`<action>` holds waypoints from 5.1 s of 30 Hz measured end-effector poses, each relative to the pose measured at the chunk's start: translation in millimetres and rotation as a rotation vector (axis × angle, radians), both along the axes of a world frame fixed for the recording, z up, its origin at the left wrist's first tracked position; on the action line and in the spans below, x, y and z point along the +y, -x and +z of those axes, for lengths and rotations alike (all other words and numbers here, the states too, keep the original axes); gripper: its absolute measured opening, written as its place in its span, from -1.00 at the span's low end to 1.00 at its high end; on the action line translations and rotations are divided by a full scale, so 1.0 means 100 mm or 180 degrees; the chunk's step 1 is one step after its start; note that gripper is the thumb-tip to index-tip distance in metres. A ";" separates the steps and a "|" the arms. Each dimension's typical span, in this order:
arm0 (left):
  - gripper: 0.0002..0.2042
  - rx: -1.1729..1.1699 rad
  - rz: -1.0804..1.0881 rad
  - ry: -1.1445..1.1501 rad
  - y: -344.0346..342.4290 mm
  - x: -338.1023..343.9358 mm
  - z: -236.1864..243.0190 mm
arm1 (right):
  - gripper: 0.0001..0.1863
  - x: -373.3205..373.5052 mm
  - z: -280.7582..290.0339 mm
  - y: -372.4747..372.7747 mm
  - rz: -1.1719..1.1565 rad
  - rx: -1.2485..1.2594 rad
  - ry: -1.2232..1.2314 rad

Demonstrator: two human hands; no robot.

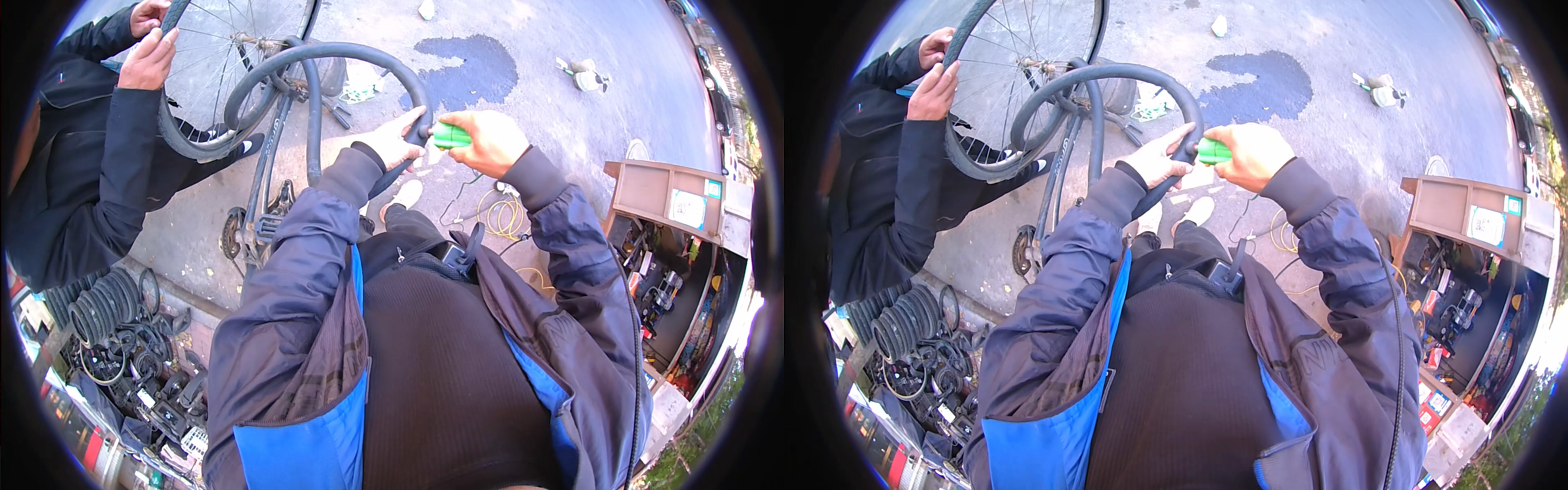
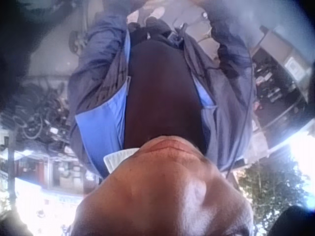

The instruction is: The person removes a bicycle tire from the rim, inspects the inner tube, inflates it with a pump, and reattaches the tire to the rim. The person uses a hand pump and handles the tire and tube throughout.

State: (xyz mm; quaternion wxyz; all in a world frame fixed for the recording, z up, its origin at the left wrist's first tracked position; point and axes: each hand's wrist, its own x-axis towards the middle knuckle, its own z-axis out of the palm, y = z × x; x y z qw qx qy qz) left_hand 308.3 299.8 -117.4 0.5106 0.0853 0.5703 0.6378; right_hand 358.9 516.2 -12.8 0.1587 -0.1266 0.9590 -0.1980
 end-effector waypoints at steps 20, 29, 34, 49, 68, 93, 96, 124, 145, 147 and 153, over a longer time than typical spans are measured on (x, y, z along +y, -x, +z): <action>-0.11 0.0240 -0.0004 0.0134 -0.07 0.07 0.07 | -0.56 0.00 0.06 0.00 -0.0014 0.0183 -0.0210; -0.12 0.0174 0.0065 0.0029 -0.08 0.07 0.10 | -0.54 0.03 0.01 -0.01 -0.0070 0.0281 -0.0147; -0.12 0.0101 0.0060 0.0076 -0.07 0.06 0.08 | -0.52 0.04 0.00 -0.03 -0.0285 0.0190 -0.0081; -0.08 -0.0261 0.0144 -0.0267 -0.05 0.03 0.02 | -0.49 0.06 0.01 -0.06 -0.0352 0.0078 0.0070; -0.10 -0.0566 0.0240 -0.0509 -0.04 -0.01 0.03 | -0.48 0.07 -0.01 -0.10 -0.0482 0.0322 0.0167; -0.11 -0.0449 0.0279 -0.0539 -0.04 -0.04 -0.03 | -0.47 0.11 -0.02 -0.11 -0.0385 0.0435 0.0020; -0.11 -0.0294 0.0249 -0.0437 -0.04 -0.04 -0.04 | -0.47 0.09 0.00 -0.12 -0.0298 0.0169 0.0209; -0.12 -0.1048 0.0355 -0.1103 0.03 -0.05 -0.15 | -0.48 0.08 0.03 -0.11 -0.0465 0.0311 0.0292; -0.15 -0.1209 0.0368 -0.1157 0.06 -0.09 -0.10 | -0.47 0.06 0.03 -0.12 -0.0397 0.0217 0.0393; -0.15 -0.1196 0.0313 -0.1304 0.06 -0.09 -0.09 | -0.47 0.06 0.04 -0.12 -0.0408 0.0215 0.0392; -0.15 -0.1324 0.0437 -0.1254 0.06 -0.10 -0.06 | -0.48 0.05 0.08 -0.12 -0.0437 0.0120 0.0420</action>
